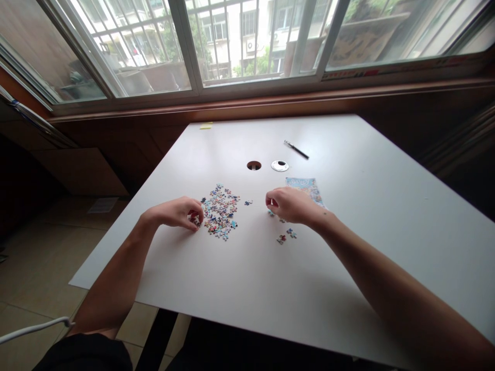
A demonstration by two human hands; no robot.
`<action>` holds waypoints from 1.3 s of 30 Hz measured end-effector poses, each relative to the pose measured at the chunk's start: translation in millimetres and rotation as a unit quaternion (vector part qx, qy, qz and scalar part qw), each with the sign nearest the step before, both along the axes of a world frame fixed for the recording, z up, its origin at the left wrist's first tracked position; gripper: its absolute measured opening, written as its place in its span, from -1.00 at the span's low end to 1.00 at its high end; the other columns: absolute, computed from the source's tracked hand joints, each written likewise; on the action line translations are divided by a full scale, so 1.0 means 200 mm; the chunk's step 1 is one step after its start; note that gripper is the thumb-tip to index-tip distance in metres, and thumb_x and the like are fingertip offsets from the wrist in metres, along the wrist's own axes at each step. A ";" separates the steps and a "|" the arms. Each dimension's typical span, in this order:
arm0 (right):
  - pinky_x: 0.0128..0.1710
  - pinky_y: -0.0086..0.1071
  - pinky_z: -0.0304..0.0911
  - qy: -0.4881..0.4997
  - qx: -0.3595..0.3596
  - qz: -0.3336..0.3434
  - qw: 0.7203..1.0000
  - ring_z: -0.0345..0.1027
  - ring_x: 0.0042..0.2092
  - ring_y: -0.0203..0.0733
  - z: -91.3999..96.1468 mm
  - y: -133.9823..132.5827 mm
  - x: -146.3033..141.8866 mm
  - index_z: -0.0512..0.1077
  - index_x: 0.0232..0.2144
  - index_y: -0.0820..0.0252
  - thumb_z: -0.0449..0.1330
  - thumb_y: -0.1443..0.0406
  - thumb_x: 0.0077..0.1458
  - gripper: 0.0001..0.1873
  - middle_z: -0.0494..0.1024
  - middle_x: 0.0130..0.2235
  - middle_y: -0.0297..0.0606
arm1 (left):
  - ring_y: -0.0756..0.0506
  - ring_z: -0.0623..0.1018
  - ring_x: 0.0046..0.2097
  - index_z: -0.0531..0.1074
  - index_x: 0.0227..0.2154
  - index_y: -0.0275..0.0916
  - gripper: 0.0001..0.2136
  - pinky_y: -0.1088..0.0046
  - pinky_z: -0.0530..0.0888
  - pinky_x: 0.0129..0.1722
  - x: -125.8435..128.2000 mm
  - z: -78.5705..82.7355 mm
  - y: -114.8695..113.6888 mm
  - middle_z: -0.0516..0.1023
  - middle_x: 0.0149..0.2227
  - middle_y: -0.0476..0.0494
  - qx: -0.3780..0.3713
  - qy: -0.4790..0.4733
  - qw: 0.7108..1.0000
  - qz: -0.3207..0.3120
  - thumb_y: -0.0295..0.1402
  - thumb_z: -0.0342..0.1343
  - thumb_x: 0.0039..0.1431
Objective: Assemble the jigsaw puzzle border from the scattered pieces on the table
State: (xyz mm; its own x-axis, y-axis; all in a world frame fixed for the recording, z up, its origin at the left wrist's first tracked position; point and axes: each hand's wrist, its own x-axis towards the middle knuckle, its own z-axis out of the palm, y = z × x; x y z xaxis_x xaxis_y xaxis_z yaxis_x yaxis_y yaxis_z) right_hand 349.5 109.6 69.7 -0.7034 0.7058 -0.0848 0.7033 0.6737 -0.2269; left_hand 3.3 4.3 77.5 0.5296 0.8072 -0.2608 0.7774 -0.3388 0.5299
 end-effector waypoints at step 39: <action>-0.34 -0.36 0.13 0.034 -0.080 0.068 0.994 0.36 -0.31 -0.21 0.02 -0.02 -0.02 0.50 -0.32 0.14 0.13 0.32 0.13 -0.86 0.57 -0.28 -0.23 | -0.01 0.48 -0.32 0.60 -0.35 -0.22 -0.91 0.52 0.39 -0.30 0.14 -0.04 0.00 0.52 -0.34 -0.09 0.088 -0.043 0.995 -0.009 -0.38 0.20 0.19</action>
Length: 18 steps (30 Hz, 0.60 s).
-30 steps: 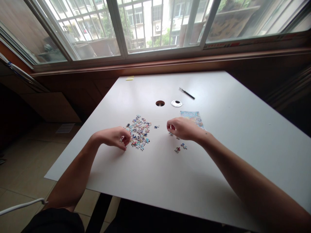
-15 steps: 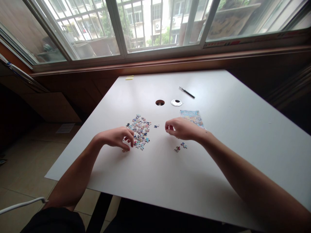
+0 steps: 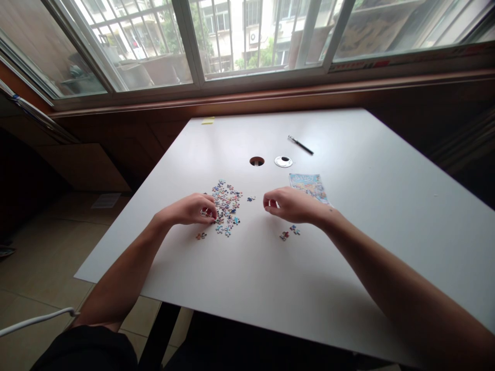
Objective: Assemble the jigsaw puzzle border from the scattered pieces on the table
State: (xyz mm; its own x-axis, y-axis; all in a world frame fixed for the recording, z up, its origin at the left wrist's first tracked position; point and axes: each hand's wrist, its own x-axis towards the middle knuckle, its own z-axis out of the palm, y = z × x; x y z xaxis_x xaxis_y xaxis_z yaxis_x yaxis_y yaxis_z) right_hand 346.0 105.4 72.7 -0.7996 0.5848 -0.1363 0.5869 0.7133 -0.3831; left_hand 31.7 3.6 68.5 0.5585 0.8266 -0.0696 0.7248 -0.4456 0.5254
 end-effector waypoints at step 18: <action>-0.36 -0.37 0.11 -0.002 -0.007 -0.002 1.000 0.33 -0.32 -0.22 0.00 0.00 0.00 0.50 -0.33 0.13 0.13 0.31 0.13 -0.87 0.56 -0.29 -0.23 | 0.02 0.45 -0.38 0.63 -0.35 -0.22 -0.91 0.55 0.38 -0.36 -0.10 0.07 -0.02 0.51 -0.41 -0.05 -0.053 0.005 0.999 -0.008 -0.35 0.25 0.12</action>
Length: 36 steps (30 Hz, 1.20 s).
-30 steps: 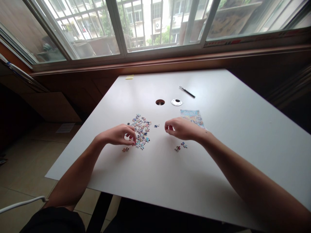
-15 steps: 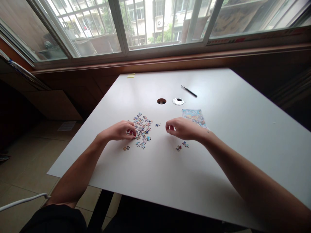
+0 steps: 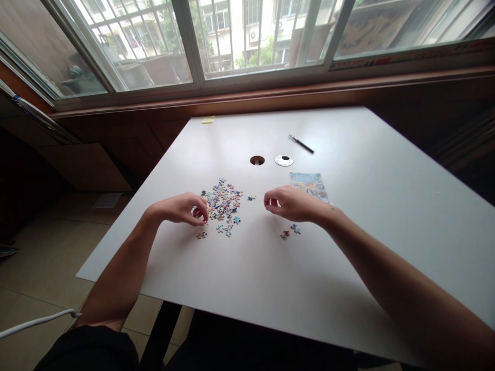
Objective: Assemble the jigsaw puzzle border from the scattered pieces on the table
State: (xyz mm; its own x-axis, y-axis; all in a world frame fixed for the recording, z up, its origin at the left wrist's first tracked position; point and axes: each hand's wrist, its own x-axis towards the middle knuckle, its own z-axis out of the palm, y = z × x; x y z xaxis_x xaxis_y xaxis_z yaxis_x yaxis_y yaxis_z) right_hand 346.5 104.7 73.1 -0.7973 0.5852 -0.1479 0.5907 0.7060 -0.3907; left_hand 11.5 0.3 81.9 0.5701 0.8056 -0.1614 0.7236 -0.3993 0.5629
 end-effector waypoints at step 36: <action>-0.38 -0.38 0.12 0.004 -0.020 0.028 0.999 0.34 -0.35 -0.23 0.02 -0.02 -0.01 0.49 -0.34 0.13 0.12 0.32 0.13 -0.87 0.55 -0.35 -0.26 | -0.02 0.45 -0.27 0.53 -0.37 -0.25 -0.92 0.54 0.36 -0.30 0.08 -0.04 0.01 0.49 -0.28 -0.08 0.004 -0.018 1.000 -0.005 -0.51 0.19 0.04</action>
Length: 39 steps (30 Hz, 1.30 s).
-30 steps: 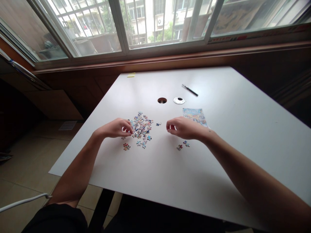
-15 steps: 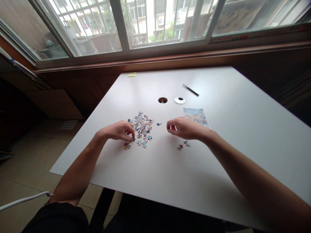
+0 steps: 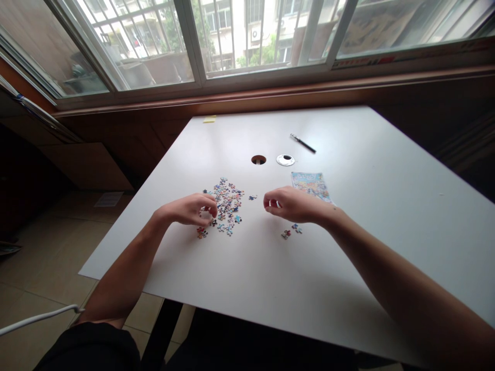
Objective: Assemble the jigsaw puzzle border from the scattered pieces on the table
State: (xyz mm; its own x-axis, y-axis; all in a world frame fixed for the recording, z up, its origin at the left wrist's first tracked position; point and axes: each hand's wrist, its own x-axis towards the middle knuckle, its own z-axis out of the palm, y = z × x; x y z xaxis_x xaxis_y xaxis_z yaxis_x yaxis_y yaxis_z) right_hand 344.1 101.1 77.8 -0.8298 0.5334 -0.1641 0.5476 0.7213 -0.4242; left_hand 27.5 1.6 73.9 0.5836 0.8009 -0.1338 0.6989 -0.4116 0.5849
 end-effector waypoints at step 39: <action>-0.42 -0.33 0.05 -0.062 0.081 -0.081 0.991 0.37 -0.33 -0.15 -0.02 0.00 0.02 0.47 -0.36 0.14 0.24 0.34 0.09 -0.98 0.55 -0.32 -0.19 | -0.02 0.52 -0.31 0.63 -0.30 -0.15 -0.93 0.47 0.42 -0.27 0.09 -0.03 -0.01 0.54 -0.28 -0.08 0.087 -0.015 0.996 0.018 -0.36 0.26 0.18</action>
